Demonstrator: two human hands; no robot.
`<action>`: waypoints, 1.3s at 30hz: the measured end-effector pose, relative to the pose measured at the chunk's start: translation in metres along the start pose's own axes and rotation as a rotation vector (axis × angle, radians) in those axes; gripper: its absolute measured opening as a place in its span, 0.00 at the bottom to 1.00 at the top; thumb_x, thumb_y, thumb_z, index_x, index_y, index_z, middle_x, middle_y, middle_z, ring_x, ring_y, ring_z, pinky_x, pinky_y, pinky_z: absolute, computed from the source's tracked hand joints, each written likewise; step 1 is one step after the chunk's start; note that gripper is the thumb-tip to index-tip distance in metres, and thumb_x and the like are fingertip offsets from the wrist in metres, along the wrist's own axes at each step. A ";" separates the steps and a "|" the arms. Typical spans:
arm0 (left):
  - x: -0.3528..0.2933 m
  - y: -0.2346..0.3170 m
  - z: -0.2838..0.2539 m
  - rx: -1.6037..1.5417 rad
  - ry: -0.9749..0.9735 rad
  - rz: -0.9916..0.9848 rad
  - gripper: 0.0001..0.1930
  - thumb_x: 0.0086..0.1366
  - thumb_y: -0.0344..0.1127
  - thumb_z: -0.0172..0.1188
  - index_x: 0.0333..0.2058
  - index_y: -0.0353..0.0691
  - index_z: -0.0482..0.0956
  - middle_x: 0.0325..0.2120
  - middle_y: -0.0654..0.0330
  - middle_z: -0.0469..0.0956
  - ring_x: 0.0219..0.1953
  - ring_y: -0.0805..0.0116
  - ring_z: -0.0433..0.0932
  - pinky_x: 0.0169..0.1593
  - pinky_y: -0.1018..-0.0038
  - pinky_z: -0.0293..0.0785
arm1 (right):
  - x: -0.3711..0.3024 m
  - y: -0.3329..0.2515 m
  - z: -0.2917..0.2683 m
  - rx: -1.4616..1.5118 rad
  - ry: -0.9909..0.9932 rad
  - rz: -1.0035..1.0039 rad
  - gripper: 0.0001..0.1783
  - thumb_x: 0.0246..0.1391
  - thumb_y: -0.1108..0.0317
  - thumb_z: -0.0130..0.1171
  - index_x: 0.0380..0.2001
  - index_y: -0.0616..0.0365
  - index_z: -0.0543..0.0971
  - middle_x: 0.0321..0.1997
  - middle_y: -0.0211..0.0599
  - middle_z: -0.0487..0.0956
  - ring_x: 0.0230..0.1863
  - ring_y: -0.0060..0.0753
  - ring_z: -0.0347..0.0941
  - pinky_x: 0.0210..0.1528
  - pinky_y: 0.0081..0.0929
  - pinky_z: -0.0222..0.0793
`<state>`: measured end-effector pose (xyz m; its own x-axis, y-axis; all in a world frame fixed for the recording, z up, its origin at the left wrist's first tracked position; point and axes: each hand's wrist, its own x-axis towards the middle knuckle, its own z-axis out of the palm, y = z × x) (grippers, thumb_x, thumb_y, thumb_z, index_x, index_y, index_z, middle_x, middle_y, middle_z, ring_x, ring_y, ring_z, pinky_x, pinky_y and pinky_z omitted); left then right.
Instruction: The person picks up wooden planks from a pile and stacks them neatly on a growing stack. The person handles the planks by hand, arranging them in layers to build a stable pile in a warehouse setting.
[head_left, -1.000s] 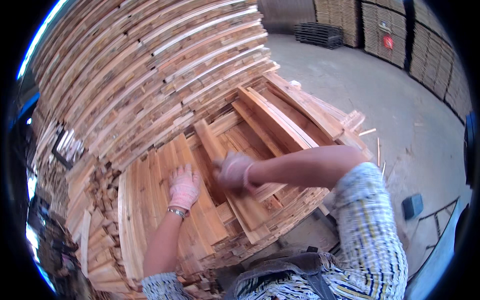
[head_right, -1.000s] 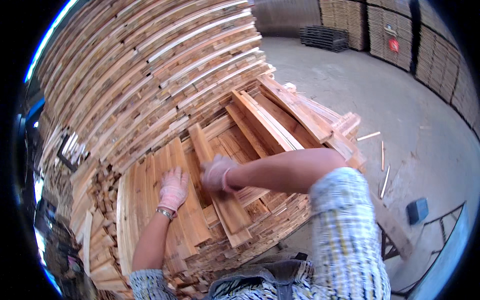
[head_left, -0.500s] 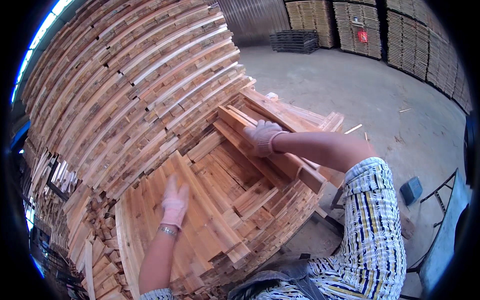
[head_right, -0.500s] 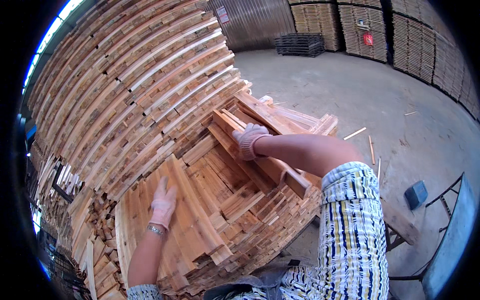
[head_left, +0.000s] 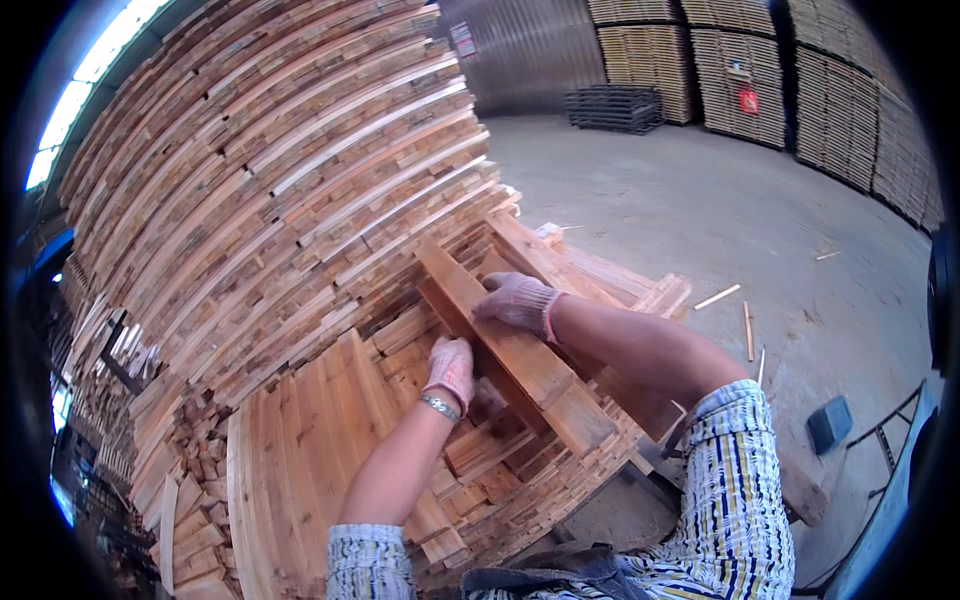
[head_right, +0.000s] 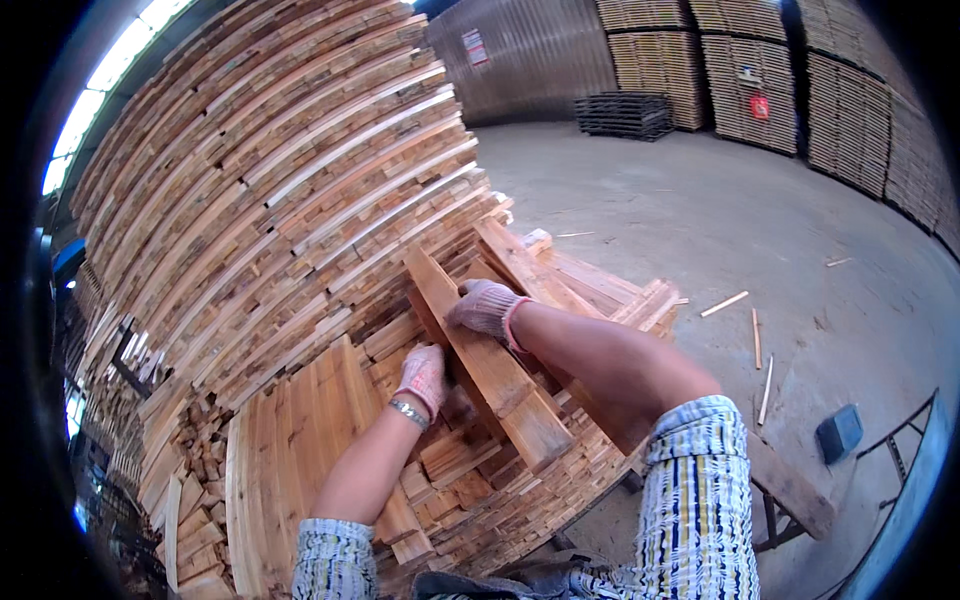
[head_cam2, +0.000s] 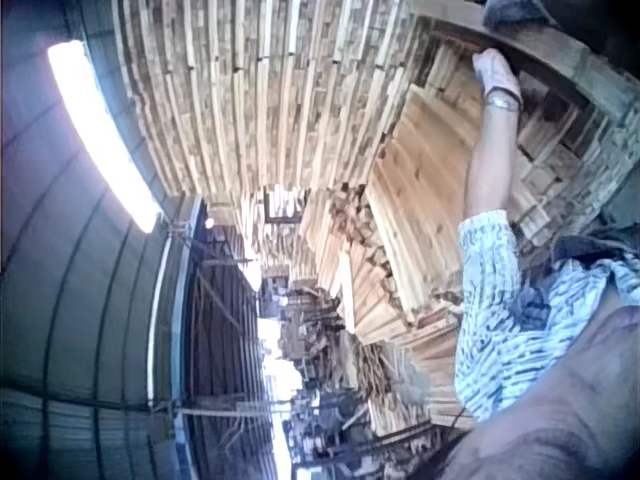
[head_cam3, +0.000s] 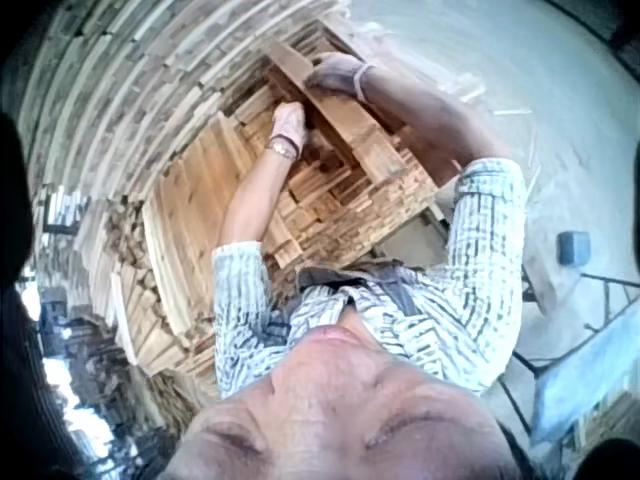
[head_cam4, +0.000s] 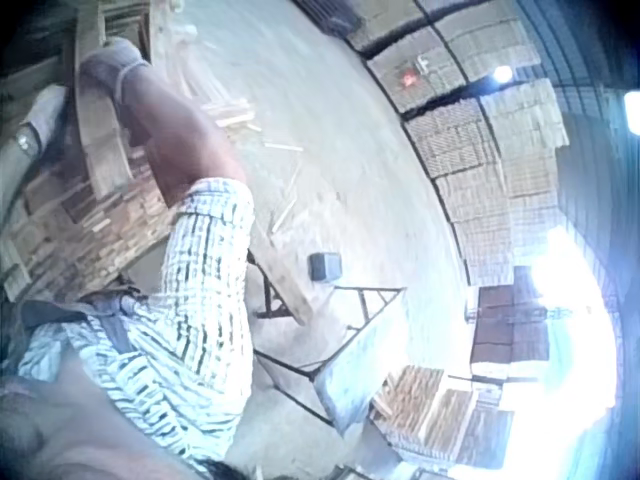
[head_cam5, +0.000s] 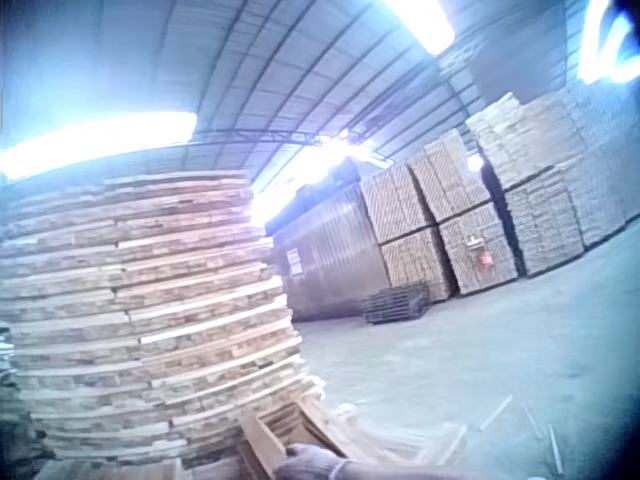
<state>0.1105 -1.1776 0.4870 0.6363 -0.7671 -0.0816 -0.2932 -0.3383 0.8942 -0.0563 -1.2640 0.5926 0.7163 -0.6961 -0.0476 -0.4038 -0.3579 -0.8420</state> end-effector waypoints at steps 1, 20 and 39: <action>-0.012 0.005 -0.012 -0.041 -0.002 0.075 0.13 0.67 0.36 0.52 0.46 0.37 0.76 0.40 0.51 0.79 0.41 0.55 0.79 0.44 0.60 0.77 | -0.001 0.002 0.004 0.053 0.041 -0.026 0.37 0.46 0.58 0.64 0.60 0.61 0.72 0.52 0.50 0.79 0.52 0.44 0.78 0.51 0.34 0.75; -0.080 -0.063 -0.184 0.720 0.295 0.562 0.30 0.63 0.38 0.56 0.64 0.39 0.63 0.61 0.42 0.66 0.65 0.45 0.63 0.67 0.59 0.60 | -0.052 -0.062 0.097 -0.517 -0.021 -0.218 0.33 0.51 0.56 0.59 0.59 0.58 0.67 0.64 0.62 0.62 0.56 0.61 0.72 0.58 0.43 0.70; -0.072 -0.084 -0.204 0.964 0.123 0.440 0.24 0.65 0.39 0.51 0.59 0.39 0.69 0.61 0.46 0.67 0.62 0.45 0.66 0.64 0.57 0.64 | -0.010 -0.046 0.151 -0.440 -0.134 -0.146 0.28 0.58 0.49 0.47 0.47 0.62 0.80 0.52 0.61 0.77 0.57 0.56 0.73 0.63 0.41 0.65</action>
<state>0.2346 -0.9829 0.5078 0.3886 -0.8849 0.2569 -0.9214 -0.3745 0.1039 0.0409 -1.1472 0.5504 0.8389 -0.5430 -0.0385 -0.4749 -0.6955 -0.5392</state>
